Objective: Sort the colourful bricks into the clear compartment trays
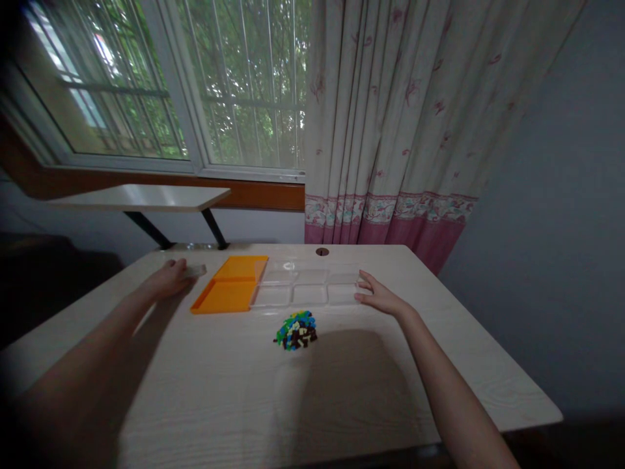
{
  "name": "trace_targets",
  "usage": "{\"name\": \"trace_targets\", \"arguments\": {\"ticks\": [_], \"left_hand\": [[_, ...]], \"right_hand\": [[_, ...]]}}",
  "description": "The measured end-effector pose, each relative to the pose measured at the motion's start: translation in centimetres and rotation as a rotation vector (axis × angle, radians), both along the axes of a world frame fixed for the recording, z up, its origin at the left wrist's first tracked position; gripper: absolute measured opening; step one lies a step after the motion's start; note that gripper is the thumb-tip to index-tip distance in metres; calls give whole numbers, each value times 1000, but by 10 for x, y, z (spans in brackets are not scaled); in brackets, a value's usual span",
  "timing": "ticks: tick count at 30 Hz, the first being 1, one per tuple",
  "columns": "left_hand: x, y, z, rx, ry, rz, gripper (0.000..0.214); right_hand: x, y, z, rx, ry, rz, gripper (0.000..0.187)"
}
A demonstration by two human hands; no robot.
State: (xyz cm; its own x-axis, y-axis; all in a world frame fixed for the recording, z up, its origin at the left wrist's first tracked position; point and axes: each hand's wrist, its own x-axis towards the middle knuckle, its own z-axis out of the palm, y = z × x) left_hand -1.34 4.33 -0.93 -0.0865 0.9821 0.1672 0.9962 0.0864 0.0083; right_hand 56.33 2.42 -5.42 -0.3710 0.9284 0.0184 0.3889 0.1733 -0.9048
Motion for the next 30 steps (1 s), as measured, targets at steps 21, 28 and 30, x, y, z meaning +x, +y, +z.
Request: {"name": "trace_targets", "arguments": {"ticks": [21, 28, 30], "left_hand": [[182, -81, 58, -58, -880, -569, 49], [253, -109, 19, -41, -1131, -592, 58], [254, -110, 11, 40, -1177, -561, 54]], "right_hand": [[-86, -53, 49, 831, -140, -115, 27], [-137, -94, 34, 874, -121, 40, 32], [-140, -96, 32, 821, -94, -13, 31]]}}
